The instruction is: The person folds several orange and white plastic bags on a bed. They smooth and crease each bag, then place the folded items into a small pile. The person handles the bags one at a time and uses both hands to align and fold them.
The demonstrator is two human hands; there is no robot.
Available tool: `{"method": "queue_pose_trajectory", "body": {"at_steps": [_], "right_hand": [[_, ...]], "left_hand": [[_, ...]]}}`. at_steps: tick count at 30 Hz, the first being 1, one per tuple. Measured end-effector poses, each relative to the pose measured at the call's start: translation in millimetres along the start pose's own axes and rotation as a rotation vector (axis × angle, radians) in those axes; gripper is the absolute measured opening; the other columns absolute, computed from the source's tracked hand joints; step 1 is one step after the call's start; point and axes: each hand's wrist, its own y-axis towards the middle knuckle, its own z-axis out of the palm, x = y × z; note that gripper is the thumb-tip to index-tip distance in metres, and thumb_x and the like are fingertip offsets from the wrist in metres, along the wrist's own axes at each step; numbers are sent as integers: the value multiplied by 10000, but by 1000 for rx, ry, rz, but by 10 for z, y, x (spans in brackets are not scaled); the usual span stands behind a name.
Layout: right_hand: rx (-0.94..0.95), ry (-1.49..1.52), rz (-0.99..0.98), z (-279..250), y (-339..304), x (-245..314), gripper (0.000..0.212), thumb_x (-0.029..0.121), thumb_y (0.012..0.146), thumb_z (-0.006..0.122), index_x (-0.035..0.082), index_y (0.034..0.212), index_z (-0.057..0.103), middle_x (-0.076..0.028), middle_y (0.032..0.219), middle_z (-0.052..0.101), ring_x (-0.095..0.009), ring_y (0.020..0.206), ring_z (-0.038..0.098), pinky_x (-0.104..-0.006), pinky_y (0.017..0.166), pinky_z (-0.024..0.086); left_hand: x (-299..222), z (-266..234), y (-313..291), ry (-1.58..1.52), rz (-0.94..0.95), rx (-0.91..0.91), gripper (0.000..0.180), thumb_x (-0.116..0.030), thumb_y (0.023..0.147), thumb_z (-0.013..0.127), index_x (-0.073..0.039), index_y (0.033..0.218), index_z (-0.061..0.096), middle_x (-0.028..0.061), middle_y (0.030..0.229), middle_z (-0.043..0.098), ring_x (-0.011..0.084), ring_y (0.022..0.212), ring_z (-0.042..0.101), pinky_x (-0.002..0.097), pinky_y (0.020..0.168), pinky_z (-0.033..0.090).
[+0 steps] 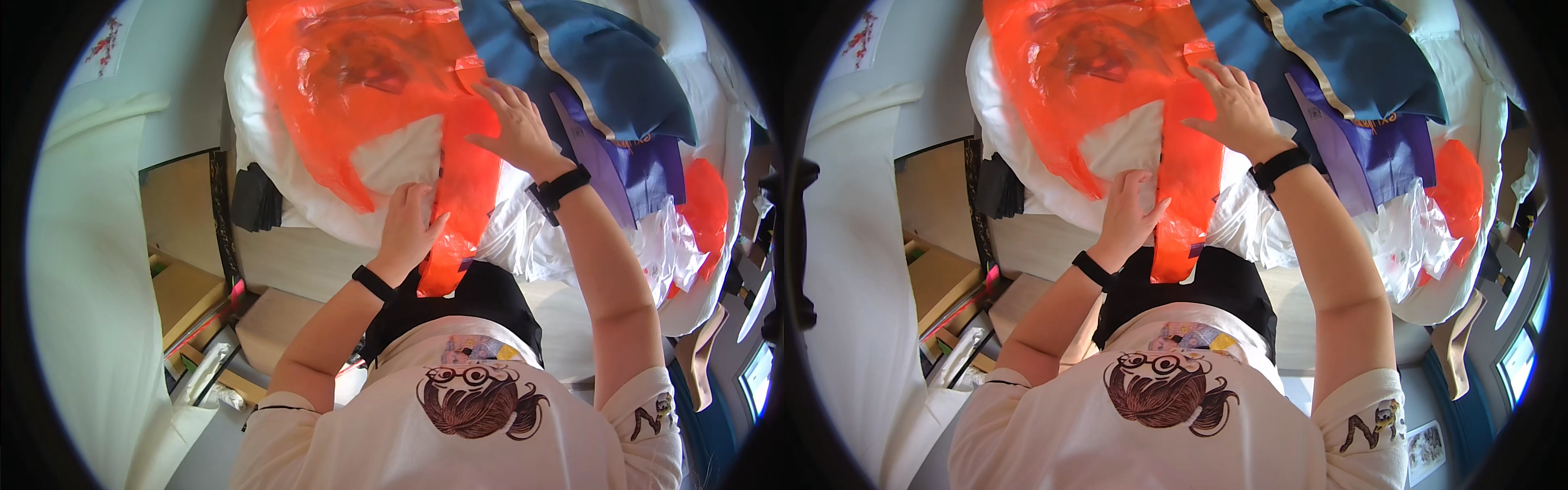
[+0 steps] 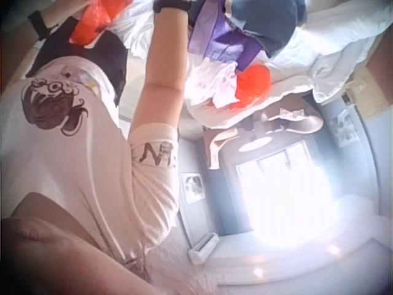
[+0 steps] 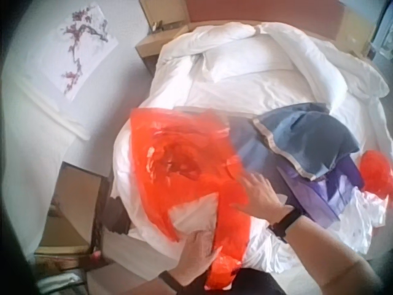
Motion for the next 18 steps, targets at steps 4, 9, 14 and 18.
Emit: {"method": "queue_pose_trajectory", "body": {"at_steps": [4, 9, 14, 18], "right_hand": [[238, 13, 20, -47, 183, -37, 569, 299, 757, 752, 109, 1257, 560, -167, 1189, 596, -333, 1201, 486, -426, 1011, 400], [383, 189, -2, -330, 179, 45, 522, 251, 764, 750, 31, 1206, 578, -177, 1111, 637, -332, 1075, 589, -384, 931, 459], [604, 276, 76, -591, 186, 108, 433, 151, 735, 773, -12, 1104, 614, -162, 1026, 662, -297, 963, 633, -336, 853, 490], [719, 295, -28, -660, 229, 97, 258, 60, 736, 744, 1, 973, 662, -126, 976, 675, -262, 904, 634, -327, 812, 490]], "left_hand": [[-168, 84, 255, -148, -33, -52, 467, -151, 781, 743, -7, 1155, 505, 167, 1134, 527, 351, 1057, 504, 405, 920, 438], [-223, 153, 555, -159, -47, -117, 434, -138, 772, 743, -14, 1132, 535, 143, 1149, 514, 309, 1048, 506, 394, 907, 435], [-246, 92, 596, -98, 75, -94, 424, -139, 760, 752, -26, 1114, 548, 124, 1161, 509, 297, 1068, 490, 397, 918, 416], [-318, 45, 554, -114, 237, -296, 477, -150, 744, 768, -63, 1153, 538, 123, 1218, 512, 317, 1118, 486, 418, 933, 407]]}}
